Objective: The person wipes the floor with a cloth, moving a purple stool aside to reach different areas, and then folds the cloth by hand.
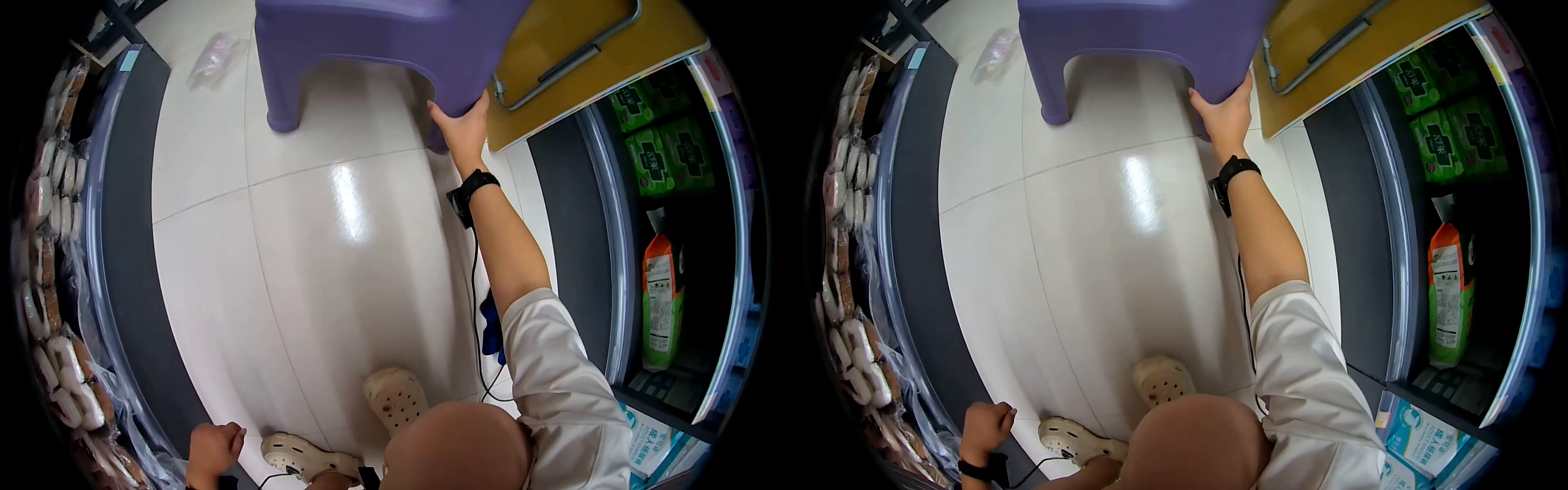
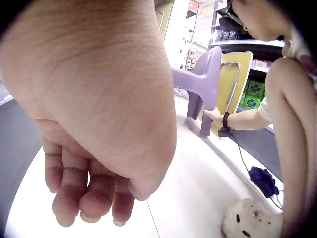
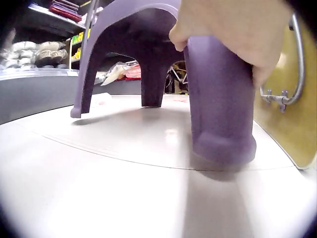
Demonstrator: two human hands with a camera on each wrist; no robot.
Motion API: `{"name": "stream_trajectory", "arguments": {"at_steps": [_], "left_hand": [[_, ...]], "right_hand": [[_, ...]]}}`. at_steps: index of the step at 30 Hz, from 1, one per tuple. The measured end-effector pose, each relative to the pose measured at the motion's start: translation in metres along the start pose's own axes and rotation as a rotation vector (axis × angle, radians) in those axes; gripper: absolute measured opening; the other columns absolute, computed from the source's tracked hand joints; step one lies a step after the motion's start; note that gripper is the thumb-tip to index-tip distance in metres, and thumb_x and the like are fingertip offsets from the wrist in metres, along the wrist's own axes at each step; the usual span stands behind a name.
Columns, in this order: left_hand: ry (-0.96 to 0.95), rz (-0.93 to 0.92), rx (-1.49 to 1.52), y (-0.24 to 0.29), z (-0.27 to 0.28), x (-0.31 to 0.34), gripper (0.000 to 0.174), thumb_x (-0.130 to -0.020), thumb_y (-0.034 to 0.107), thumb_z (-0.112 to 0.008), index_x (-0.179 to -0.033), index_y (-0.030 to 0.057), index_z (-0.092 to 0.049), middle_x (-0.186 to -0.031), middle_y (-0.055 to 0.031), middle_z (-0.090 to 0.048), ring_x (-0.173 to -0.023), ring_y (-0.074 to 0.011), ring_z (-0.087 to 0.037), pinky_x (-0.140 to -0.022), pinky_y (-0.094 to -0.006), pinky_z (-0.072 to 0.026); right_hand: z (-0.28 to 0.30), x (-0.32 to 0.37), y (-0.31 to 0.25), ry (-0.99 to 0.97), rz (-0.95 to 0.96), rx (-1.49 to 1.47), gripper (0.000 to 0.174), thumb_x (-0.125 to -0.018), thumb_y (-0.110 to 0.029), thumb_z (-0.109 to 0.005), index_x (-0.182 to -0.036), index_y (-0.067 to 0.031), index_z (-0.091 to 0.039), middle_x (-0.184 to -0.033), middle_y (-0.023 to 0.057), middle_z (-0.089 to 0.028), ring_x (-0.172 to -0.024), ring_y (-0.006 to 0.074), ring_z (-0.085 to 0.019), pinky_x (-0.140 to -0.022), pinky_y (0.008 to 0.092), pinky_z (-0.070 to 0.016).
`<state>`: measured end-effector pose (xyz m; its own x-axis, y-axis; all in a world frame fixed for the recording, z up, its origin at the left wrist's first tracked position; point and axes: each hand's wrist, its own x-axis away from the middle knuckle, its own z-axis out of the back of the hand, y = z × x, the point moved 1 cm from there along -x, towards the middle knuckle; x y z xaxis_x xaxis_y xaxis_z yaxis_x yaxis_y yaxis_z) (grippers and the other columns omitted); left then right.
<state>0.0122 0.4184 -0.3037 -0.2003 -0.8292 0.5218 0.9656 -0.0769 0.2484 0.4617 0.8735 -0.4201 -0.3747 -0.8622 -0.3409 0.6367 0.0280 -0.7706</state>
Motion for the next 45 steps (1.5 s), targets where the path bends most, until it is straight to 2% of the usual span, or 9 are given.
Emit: {"name": "stream_trajectory", "arguments": {"at_steps": [5, 15, 22, 24, 28, 31, 35, 38, 45], "left_hand": [[-0.035, 0.0, -0.002, -0.002, -0.002, -0.006, 0.019, -0.082, 0.022, -0.065, -0.069, 0.0086, -0.063, -0.055, -0.0104, -0.059, -0.049, -0.0332, -0.056, -0.049, -0.0437, -0.0424], [-0.016, 0.035, 0.057, -0.006, 0.0, -0.007, 0.019, -0.082, 0.02, -0.065, -0.07, 0.0067, -0.065, -0.055, -0.0145, -0.055, -0.053, -0.0361, -0.055, -0.052, -0.0465, -0.0416], [0.029, -0.038, 0.065, 0.011, 0.01, -0.005, 0.017, -0.082, 0.019, -0.066, -0.07, 0.0064, -0.064, -0.056, -0.0121, -0.058, -0.054, -0.0344, -0.056, -0.055, -0.0445, -0.0429], [0.041, -0.093, 0.061, 0.015, 0.011, -0.004, 0.017, -0.082, 0.018, -0.066, -0.07, 0.0066, -0.064, -0.056, -0.0112, -0.058, -0.054, -0.0335, -0.056, -0.056, -0.0439, -0.0431], [0.045, -0.206, 0.076, 0.017, 0.016, -0.007, 0.016, -0.081, 0.018, -0.066, -0.07, 0.0072, -0.063, -0.056, -0.01, -0.058, -0.053, -0.0321, -0.056, -0.057, -0.0426, -0.0432], [0.054, -0.317, -0.003, 0.015, 0.026, -0.014, 0.017, -0.082, 0.019, -0.066, -0.07, 0.0081, -0.061, -0.056, -0.0078, -0.058, -0.053, -0.0286, -0.057, -0.057, -0.0395, -0.043], [0.042, -0.445, -0.1, 0.018, 0.043, -0.022, 0.018, -0.082, 0.02, -0.066, -0.069, 0.0084, -0.06, -0.055, -0.0063, -0.057, -0.053, -0.0262, -0.058, -0.056, -0.0371, -0.0427], [0.052, -0.475, -0.142, 0.023, 0.058, -0.028, 0.018, -0.082, 0.02, -0.066, -0.069, 0.0083, -0.06, -0.054, -0.0062, -0.057, -0.053, -0.0256, -0.058, -0.056, -0.0367, -0.0429], [0.086, -0.446, -0.119, 0.021, 0.04, -0.02, 0.018, -0.082, 0.021, -0.066, -0.069, 0.0092, -0.059, -0.056, -0.0058, -0.057, -0.054, -0.0255, -0.059, -0.057, -0.0368, -0.0438]], "right_hand": [[-0.012, -0.009, 0.01, -0.022, -0.012, 0.025, 0.109, -0.065, -0.04, -0.083, -0.146, -0.0017, -0.021, -0.136, 0.027, -0.046, -0.12, 0.0401, -0.052, -0.101, 0.0424, -0.0439], [-0.012, -0.009, 0.031, -0.112, 0.065, -0.112, 0.114, -0.068, -0.03, -0.084, -0.15, 0.0004, -0.01, -0.145, 0.0298, -0.034, -0.131, 0.0405, -0.041, -0.109, 0.0407, -0.0353], [0.11, 0.07, 0.05, -0.236, 0.049, 0.072, 0.078, -0.079, -0.022, -0.074, -0.142, 0.006, -0.036, -0.145, 0.0282, -0.038, -0.137, 0.0398, -0.036, -0.113, 0.0399, -0.0294], [0.153, 0.131, 0.066, -0.295, 0.127, 0.234, 0.07, -0.083, -0.02, -0.069, -0.142, 0.003, -0.038, -0.147, 0.0252, -0.038, -0.138, 0.0407, -0.034, -0.114, 0.0448, -0.0263], [0.233, 0.24, 0.066, -0.354, -0.014, 0.584, 0.071, -0.085, -0.028, -0.069, -0.144, -0.0025, -0.037, -0.147, 0.0258, -0.038, -0.138, 0.0417, -0.033, -0.114, 0.0547, -0.0212], [0.263, 0.295, 0.075, -0.366, -0.185, 0.733, 0.078, -0.083, -0.031, -0.073, -0.145, -0.0028, -0.035, -0.146, 0.0267, -0.038, -0.137, 0.0422, -0.034, -0.113, 0.0509, -0.0261], [0.268, 0.317, 0.09, -0.268, -0.245, 0.439, 0.086, -0.078, -0.029, -0.078, -0.147, -0.003, -0.032, -0.145, 0.0279, -0.039, -0.134, 0.043, -0.039, -0.108, 0.043, -0.0366], [0.261, 0.32, 0.091, -0.248, -0.228, 0.321, 0.086, -0.078, -0.03, -0.077, -0.147, -0.0055, -0.033, -0.145, 0.0278, -0.039, -0.133, 0.0433, -0.039, -0.109, 0.0442, -0.0358], [0.241, 0.336, 0.1, -0.232, -0.225, 0.495, 0.072, -0.084, -0.016, -0.071, -0.146, -0.0108, -0.036, -0.145, 0.0265, -0.04, -0.133, 0.0408, -0.041, -0.109, 0.0402, -0.0362]]}}
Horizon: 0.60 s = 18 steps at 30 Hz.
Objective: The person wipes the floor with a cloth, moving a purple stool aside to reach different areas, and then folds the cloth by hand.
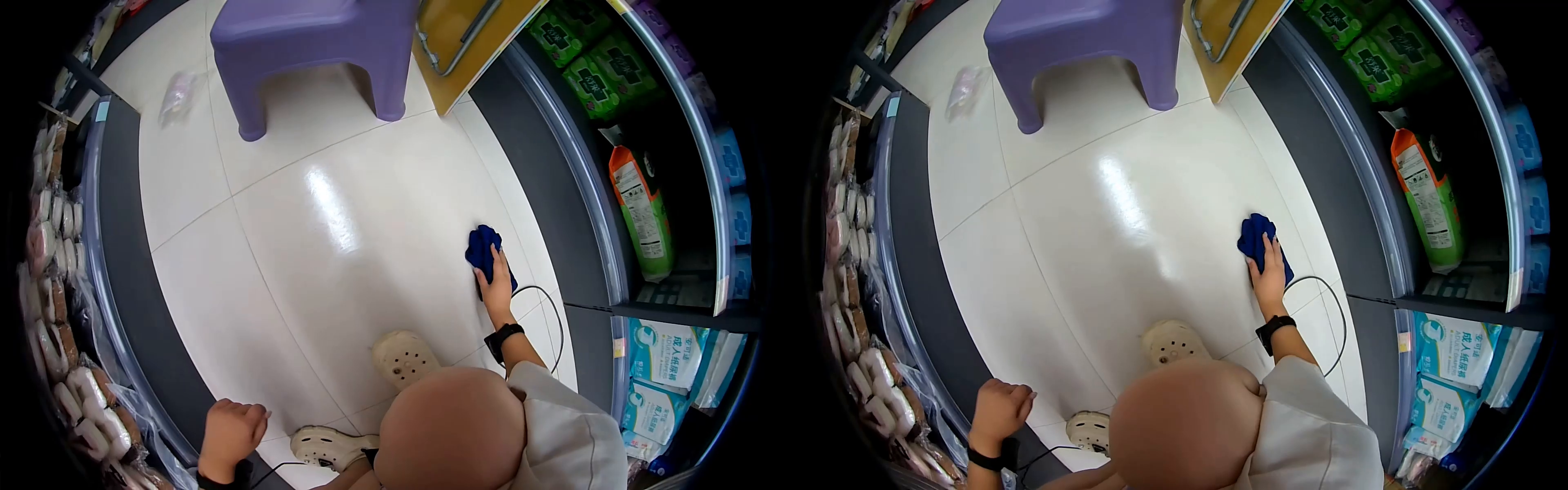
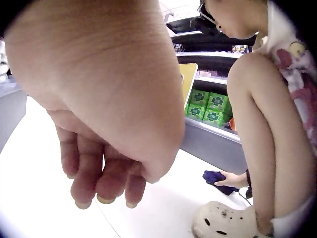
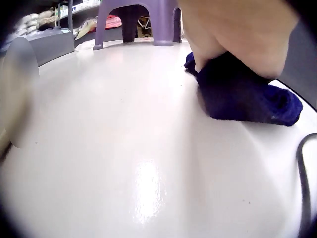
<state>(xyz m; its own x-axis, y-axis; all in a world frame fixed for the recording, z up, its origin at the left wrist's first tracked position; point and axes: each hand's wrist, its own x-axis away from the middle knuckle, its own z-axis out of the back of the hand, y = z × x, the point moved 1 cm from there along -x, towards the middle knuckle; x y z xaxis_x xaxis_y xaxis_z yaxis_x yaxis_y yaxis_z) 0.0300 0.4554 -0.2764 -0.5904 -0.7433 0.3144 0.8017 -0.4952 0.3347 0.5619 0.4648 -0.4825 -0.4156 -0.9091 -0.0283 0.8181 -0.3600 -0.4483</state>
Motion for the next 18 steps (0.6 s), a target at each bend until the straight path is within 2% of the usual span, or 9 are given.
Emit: {"name": "stream_trajectory", "arguments": {"at_steps": [3, 4, 6, 10, 16, 18], "left_hand": [[-0.123, -0.052, 0.066, 0.005, -0.025, 0.007, 0.018, -0.082, 0.021, -0.065, -0.07, 0.01, -0.058, -0.057, -0.0059, -0.058, -0.054, -0.0256, -0.059, -0.058, -0.0373, -0.0445], [-0.177, -0.039, 0.099, 0.007, -0.03, 0.008, 0.018, -0.085, 0.023, -0.064, -0.072, 0.0105, -0.062, -0.057, -0.0058, -0.059, -0.054, -0.0267, -0.059, -0.059, -0.0374, -0.0457], [-0.178, -0.061, 0.066, 0.007, -0.037, 0.005, 0.017, -0.086, 0.023, -0.063, -0.074, 0.0111, -0.062, -0.057, -0.0057, -0.059, -0.055, -0.0267, -0.059, -0.06, -0.0372, -0.0459], [-0.154, -0.101, 0.031, 0.006, -0.043, -0.008, 0.018, -0.087, 0.025, -0.061, -0.075, 0.0114, -0.06, -0.057, -0.0048, -0.059, -0.056, -0.0262, -0.06, -0.061, -0.0371, -0.0462], [-0.235, -0.167, 0.13, 0.017, -0.058, -0.022, 0.02, -0.089, 0.024, -0.059, -0.073, 0.0112, -0.059, -0.061, -0.0038, -0.062, -0.058, -0.024, -0.062, -0.061, -0.0367, -0.047], [-0.257, -0.172, 0.131, 0.02, -0.066, -0.02, 0.021, -0.089, 0.023, -0.058, -0.072, 0.0112, -0.058, -0.06, -0.0039, -0.061, -0.057, -0.0242, -0.062, -0.061, -0.0368, -0.0468]], "right_hand": [[-0.006, -0.01, -0.003, 0.032, -0.008, 0.008, 0.066, -0.086, -0.014, -0.069, -0.145, -0.0128, -0.04, -0.145, 0.0254, -0.041, -0.132, 0.0407, -0.042, -0.108, 0.0407, -0.0372], [-0.007, -0.015, -0.003, 0.037, 0.008, -0.001, 0.066, -0.085, -0.014, -0.069, -0.144, -0.0143, -0.041, -0.145, 0.0245, -0.041, -0.132, 0.0407, -0.042, -0.108, 0.0409, -0.0378], [-0.01, -0.033, -0.005, 0.034, 0.038, -0.006, 0.065, -0.086, -0.015, -0.069, -0.144, -0.0159, -0.041, -0.145, 0.0235, -0.042, -0.131, 0.0403, -0.043, -0.107, 0.0408, -0.0387], [-0.027, -0.104, -0.013, 0.039, 0.114, -0.037, 0.064, -0.086, -0.016, -0.068, -0.144, -0.0161, -0.041, -0.145, 0.024, -0.042, -0.131, 0.0404, -0.043, -0.107, 0.0408, -0.0386], [-0.07, -0.227, -0.045, 0.066, 0.184, -0.088, 0.063, -0.084, -0.018, -0.068, -0.142, -0.0116, -0.043, -0.141, 0.027, -0.044, -0.129, 0.0406, -0.045, -0.107, 0.0402, -0.0383], [-0.083, -0.258, -0.06, 0.039, 0.162, -0.075, 0.062, -0.084, -0.019, -0.068, -0.141, -0.0133, -0.044, -0.142, 0.0251, -0.044, -0.13, 0.0385, -0.044, -0.107, 0.0395, -0.0388]]}}
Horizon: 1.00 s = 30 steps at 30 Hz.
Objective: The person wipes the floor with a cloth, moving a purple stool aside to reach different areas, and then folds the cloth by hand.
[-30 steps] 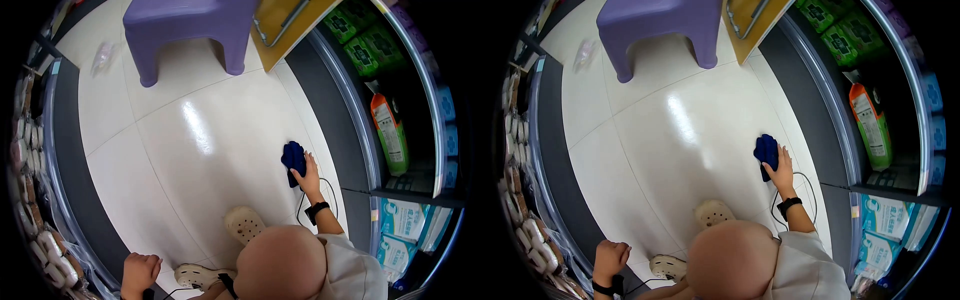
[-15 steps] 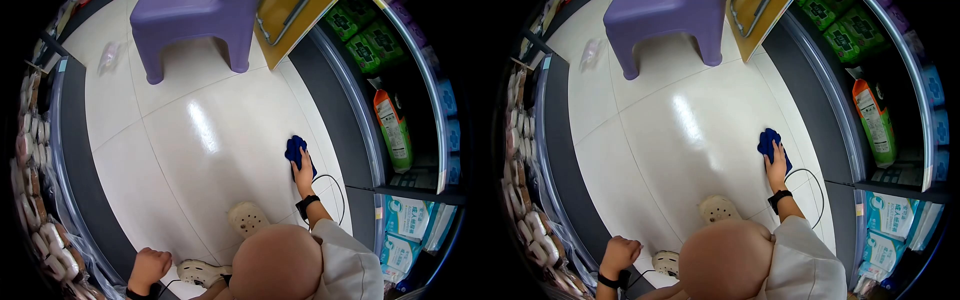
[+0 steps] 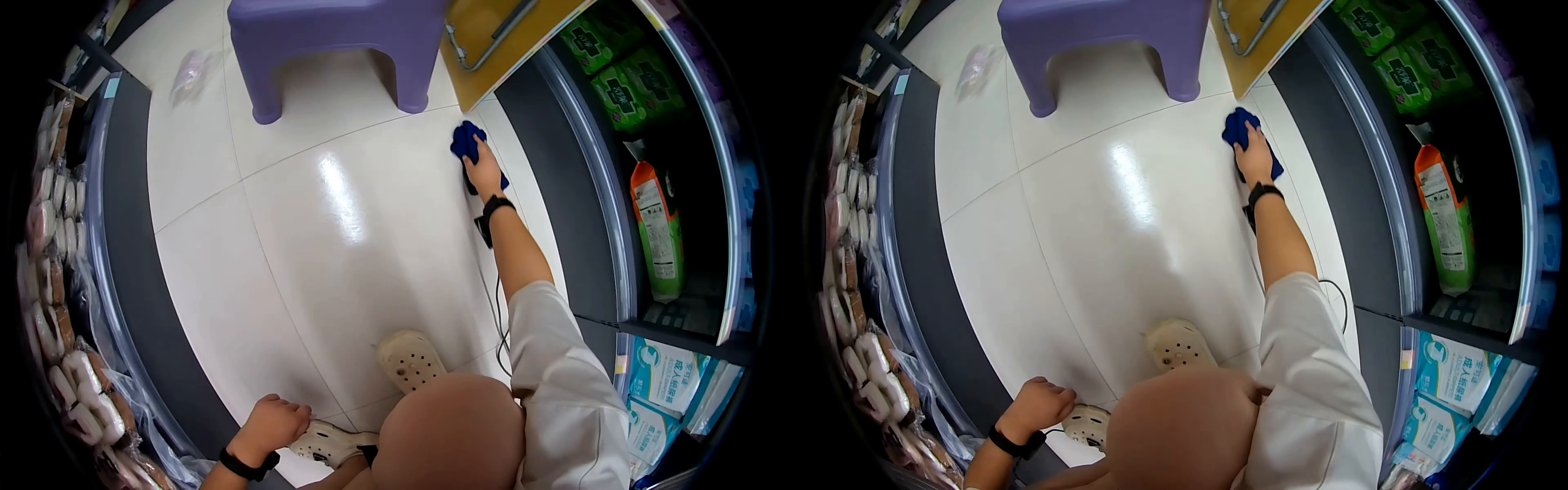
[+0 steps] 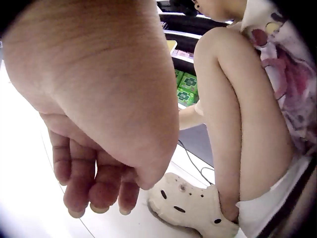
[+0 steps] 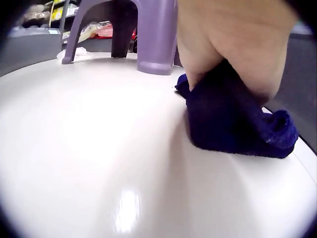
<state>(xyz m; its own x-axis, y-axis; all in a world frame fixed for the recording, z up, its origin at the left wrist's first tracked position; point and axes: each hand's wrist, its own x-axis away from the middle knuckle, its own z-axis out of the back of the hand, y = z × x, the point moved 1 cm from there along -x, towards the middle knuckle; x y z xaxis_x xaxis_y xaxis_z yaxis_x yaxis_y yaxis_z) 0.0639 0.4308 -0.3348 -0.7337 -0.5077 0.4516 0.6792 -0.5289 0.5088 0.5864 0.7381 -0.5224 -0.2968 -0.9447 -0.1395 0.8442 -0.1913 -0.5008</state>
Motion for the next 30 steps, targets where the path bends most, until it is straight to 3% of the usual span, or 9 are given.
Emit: {"name": "stream_trajectory", "arguments": {"at_steps": [4, 8, 12, 19, 20, 24, 25, 27, 30], "left_hand": [[-0.1, 0.019, 0.001, 0.001, -0.014, 0.002, 0.018, -0.087, 0.024, -0.058, -0.074, 0.0119, -0.058, -0.061, -0.0034, -0.061, -0.06, -0.0245, -0.063, -0.062, -0.037, -0.0468], [-0.062, -0.003, 0.033, 0.002, -0.02, 0.001, 0.02, -0.087, 0.024, -0.058, -0.072, 0.0118, -0.057, -0.059, -0.0039, -0.059, -0.057, -0.0244, -0.062, -0.06, -0.0366, -0.0465], [-0.042, -0.027, 0.009, 0.001, -0.019, -0.003, 0.02, -0.087, 0.022, -0.057, -0.069, 0.0116, -0.055, -0.057, -0.0038, -0.057, -0.055, -0.0243, -0.061, -0.059, -0.0366, -0.046], [-0.069, -0.033, 0.003, 0.001, -0.019, -0.007, 0.022, -0.089, 0.027, -0.058, -0.073, 0.0121, -0.057, -0.061, -0.0042, -0.061, -0.059, -0.0245, -0.063, -0.061, -0.0372, -0.0477], [-0.074, -0.033, 0.004, 0.001, -0.02, -0.007, 0.022, -0.089, 0.027, -0.058, -0.073, 0.012, -0.057, -0.062, -0.0042, -0.061, -0.059, -0.0246, -0.063, -0.062, -0.0373, -0.0477], [-0.055, -0.044, -0.003, 0.001, -0.021, -0.004, 0.02, -0.087, 0.024, -0.057, -0.072, 0.0113, -0.057, -0.06, -0.0039, -0.06, -0.057, -0.0247, -0.061, -0.059, -0.0369, -0.0465], [-0.039, -0.046, 0.0, 0.003, -0.022, -0.003, 0.02, -0.087, 0.022, -0.057, -0.07, 0.011, -0.056, -0.058, -0.0037, -0.059, -0.055, -0.0246, -0.061, -0.058, -0.0367, -0.0459], [-0.034, -0.032, 0.014, 0.007, -0.021, 0.0, 0.02, -0.087, 0.022, -0.057, -0.07, 0.0108, -0.056, -0.058, -0.0038, -0.059, -0.055, -0.0245, -0.061, -0.058, -0.0364, -0.0459], [-0.034, -0.021, 0.022, 0.008, -0.022, 0.003, 0.021, -0.087, 0.023, -0.057, -0.07, 0.0107, -0.057, -0.059, -0.0038, -0.059, -0.056, -0.0243, -0.061, -0.058, -0.0361, -0.0458]], "right_hand": [[-0.018, -0.027, -0.033, -0.066, 0.005, 0.021, 0.063, -0.082, -0.017, -0.068, -0.14, -0.016, -0.045, -0.144, 0.0213, -0.044, -0.13, 0.036, -0.045, -0.107, 0.0383, -0.0395], [-0.035, -0.029, -0.065, -0.084, 0.161, -0.007, 0.06, -0.08, -0.015, -0.07, -0.136, -0.0192, -0.05, -0.143, 0.0182, -0.047, -0.129, 0.0341, -0.047, -0.105, 0.0388, -0.0412], [-0.05, -0.024, -0.099, -0.16, 0.265, -0.062, 0.059, -0.079, -0.013, -0.071, -0.135, -0.0182, -0.051, -0.141, 0.0188, -0.048, -0.127, 0.037, -0.048, -0.104, 0.0409, -0.0424], [-0.067, -0.006, -0.146, -0.247, 0.35, -0.079, 0.057, -0.079, -0.009, -0.07, -0.133, -0.0198, -0.054, -0.139, 0.0172, -0.051, -0.126, 0.0347, -0.05, -0.104, 0.039, -0.0428], [-0.065, -0.004, -0.148, -0.187, 0.356, -0.098, 0.054, -0.078, -0.008, -0.07, -0.13, -0.0193, -0.058, -0.132, 0.0173, -0.057, -0.12, 0.0337, -0.055, -0.1, 0.0389, -0.0454], [-0.044, -0.013, -0.147, -0.159, 0.09, -0.404, 0.048, -0.077, -0.006, -0.069, -0.123, -0.0195, -0.063, -0.113, 0.0183, -0.067, -0.105, 0.0361, -0.063, -0.091, 0.0383, -0.0492], [-0.046, -0.022, -0.134, -0.111, 0.021, -0.468, 0.047, -0.078, -0.007, -0.07, -0.123, -0.0167, -0.063, -0.113, 0.0167, -0.068, -0.104, 0.0315, -0.065, -0.092, 0.0347, -0.0489], [-0.023, -0.024, -0.108, 0.044, 0.074, -0.589, 0.046, -0.078, -0.007, -0.072, -0.123, -0.0127, -0.064, -0.113, 0.0146, -0.069, -0.102, 0.0233, -0.066, -0.092, 0.0314, -0.0483], [0.039, -0.001, -0.06, 0.142, -0.002, -0.596, 0.047, -0.08, -0.005, -0.072, -0.125, -0.0093, -0.063, -0.112, 0.0122, -0.069, -0.099, 0.0163, -0.063, -0.091, 0.0285, -0.0478]]}}
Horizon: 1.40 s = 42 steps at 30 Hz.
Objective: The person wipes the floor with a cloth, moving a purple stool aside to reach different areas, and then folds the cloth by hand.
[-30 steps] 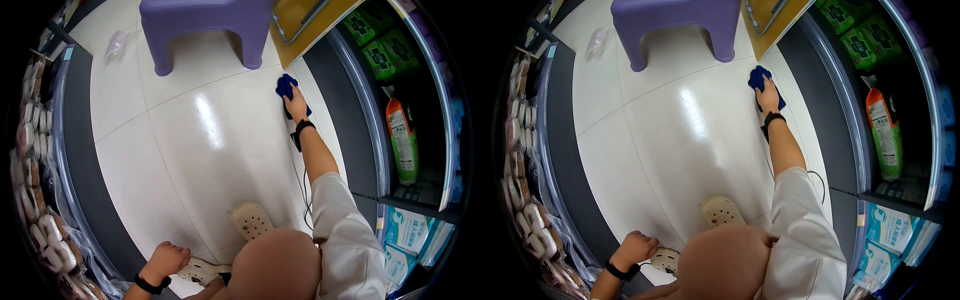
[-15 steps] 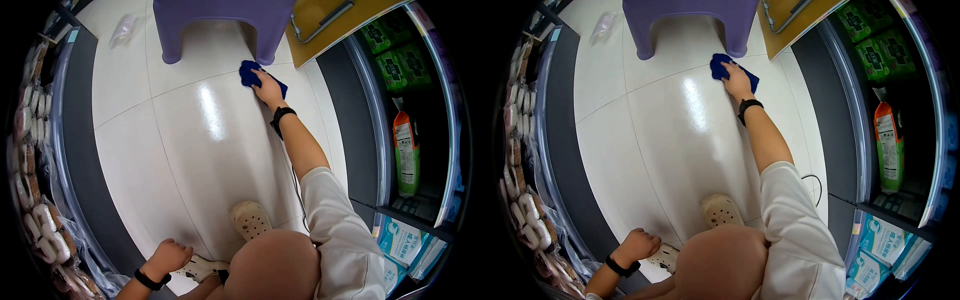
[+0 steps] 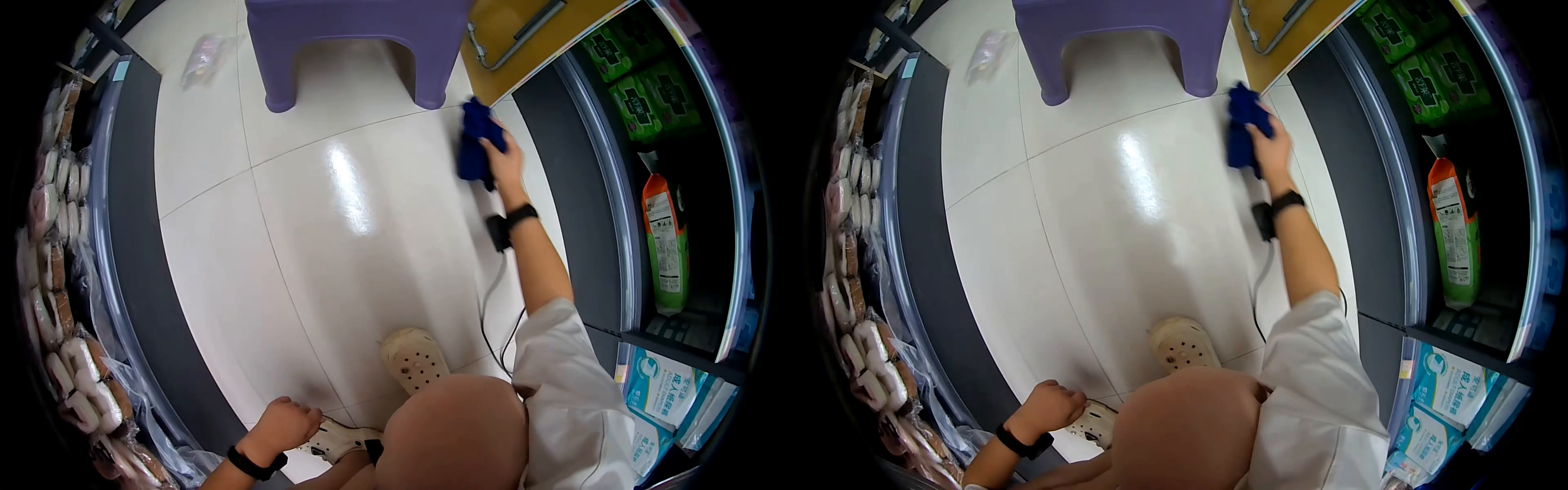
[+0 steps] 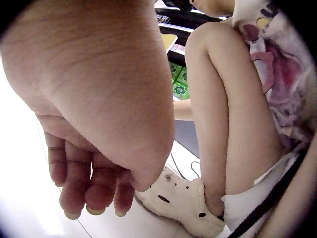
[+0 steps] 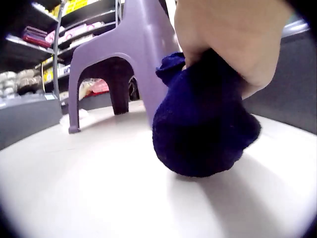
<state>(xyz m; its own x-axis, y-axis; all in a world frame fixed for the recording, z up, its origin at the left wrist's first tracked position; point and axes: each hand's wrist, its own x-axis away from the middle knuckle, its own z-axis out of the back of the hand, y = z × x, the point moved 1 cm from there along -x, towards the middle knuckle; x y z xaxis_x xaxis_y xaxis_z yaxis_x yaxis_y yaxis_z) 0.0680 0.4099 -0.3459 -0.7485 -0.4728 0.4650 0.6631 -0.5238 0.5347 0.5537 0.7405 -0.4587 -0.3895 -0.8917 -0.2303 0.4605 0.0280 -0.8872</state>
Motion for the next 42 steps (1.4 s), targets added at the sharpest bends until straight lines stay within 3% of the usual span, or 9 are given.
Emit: {"name": "stream_trajectory", "arguments": {"at_steps": [6, 10, 18, 22, 29, 33, 37, 38, 42], "left_hand": [[-0.084, -0.014, -0.004, -0.003, -0.008, -0.004, 0.02, -0.089, 0.025, -0.057, -0.074, 0.0117, -0.058, -0.062, -0.0044, -0.062, -0.059, -0.0253, -0.063, -0.062, -0.0377, -0.0478], [-0.11, -0.055, -0.018, -0.005, -0.004, -0.015, 0.02, -0.088, 0.024, -0.058, -0.072, 0.0112, -0.057, -0.061, -0.0048, -0.061, -0.058, -0.0255, -0.062, -0.061, -0.0376, -0.047], [-0.039, -0.1, -0.082, -0.004, 0.013, -0.035, 0.025, -0.087, 0.023, -0.059, -0.066, 0.0108, -0.055, -0.056, -0.0042, -0.059, -0.053, -0.0246, -0.059, -0.057, -0.0375, -0.0449], [-0.018, -0.085, -0.068, -0.002, 0.01, -0.03, 0.024, -0.086, 0.023, -0.06, -0.066, 0.0109, -0.056, -0.057, -0.0042, -0.059, -0.053, -0.0246, -0.059, -0.057, -0.0371, -0.045], [-0.075, -0.056, -0.086, 0.002, -0.005, -0.016, 0.021, -0.085, 0.022, -0.059, -0.067, 0.0113, -0.056, -0.059, -0.0039, -0.06, -0.054, -0.0245, -0.06, -0.059, -0.0373, -0.046], [-0.05, -0.041, -0.125, 0.006, 0.006, -0.017, 0.018, -0.083, 0.021, -0.059, -0.069, 0.0111, -0.055, -0.058, -0.004, -0.06, -0.055, -0.0243, -0.061, -0.059, -0.0368, -0.0459], [-0.033, -0.02, -0.111, 0.006, 0.007, -0.013, 0.018, -0.084, 0.021, -0.059, -0.07, 0.0106, -0.056, -0.058, -0.0039, -0.06, -0.055, -0.0241, -0.061, -0.059, -0.0365, -0.0459], [-0.029, -0.016, -0.104, 0.007, 0.007, -0.012, 0.02, -0.086, 0.022, -0.058, -0.07, 0.0105, -0.056, -0.058, -0.0039, -0.06, -0.055, -0.0241, -0.061, -0.059, -0.0366, -0.046], [-0.028, -0.01, -0.08, 0.011, 0.006, -0.009, 0.024, -0.09, 0.024, -0.057, -0.071, 0.01, -0.057, -0.058, -0.0038, -0.06, -0.056, -0.0243, -0.062, -0.059, -0.0369, -0.0461]], "right_hand": [[0.183, 0.097, 0.055, 0.242, -0.084, 0.3, 0.044, -0.083, -0.001, -0.068, -0.126, -0.0056, -0.06, -0.123, 0.0144, -0.065, -0.113, 0.0218, -0.061, -0.098, 0.0299, -0.044], [0.231, 0.206, 0.084, 0.207, -0.324, 0.589, 0.046, -0.083, -0.005, -0.068, -0.128, -0.0043, -0.059, -0.124, 0.0161, -0.064, -0.115, 0.0252, -0.061, -0.1, 0.032, -0.0432], [0.166, 0.191, 0.083, 0.333, -0.361, 0.601, 0.052, -0.084, -0.012, -0.068, -0.134, -0.0136, -0.054, -0.133, 0.0162, -0.057, -0.122, 0.0326, -0.055, -0.102, 0.0352, -0.0417], [0.115, 0.146, 0.074, 0.169, -0.369, 0.603, 0.058, -0.089, -0.021, -0.064, -0.143, -0.0216, -0.043, -0.148, 0.0111, -0.043, -0.136, 0.0311, -0.04, -0.111, 0.0626, -0.0203], [-0.011, 0.072, 0.038, -0.019, -0.129, 0.593, 0.055, -0.086, -0.021, -0.068, -0.138, -0.022, -0.049, -0.142, 0.0117, -0.05, -0.133, 0.0319, -0.045, -0.109, 0.0627, -0.0262], [-0.066, 0.065, 0.013, -0.133, -0.028, 0.416, 0.055, -0.084, -0.012, -0.069, -0.136, -0.0198, -0.051, -0.141, 0.0143, -0.05, -0.132, 0.0333, -0.045, -0.113, 0.0547, -0.0268], [-0.07, 0.065, -0.005, -0.195, -0.101, 0.148, 0.051, -0.084, -0.01, -0.069, -0.132, -0.0185, -0.056, -0.127, 0.0162, -0.061, -0.117, 0.0328, -0.058, -0.102, 0.0391, -0.043], [-0.066, 0.064, -0.003, -0.125, -0.089, 0.081, 0.048, -0.085, -0.009, -0.069, -0.131, -0.0163, -0.058, -0.119, 0.0122, -0.066, -0.108, 0.0237, -0.063, -0.095, 0.0312, -0.0468], [-0.006, 0.068, -0.011, -0.059, -0.161, -0.328, 0.046, -0.087, -0.003, -0.065, -0.132, -0.0031, -0.055, -0.124, 0.009, -0.062, -0.109, 0.0152, -0.057, -0.097, 0.0274, -0.0436]]}}
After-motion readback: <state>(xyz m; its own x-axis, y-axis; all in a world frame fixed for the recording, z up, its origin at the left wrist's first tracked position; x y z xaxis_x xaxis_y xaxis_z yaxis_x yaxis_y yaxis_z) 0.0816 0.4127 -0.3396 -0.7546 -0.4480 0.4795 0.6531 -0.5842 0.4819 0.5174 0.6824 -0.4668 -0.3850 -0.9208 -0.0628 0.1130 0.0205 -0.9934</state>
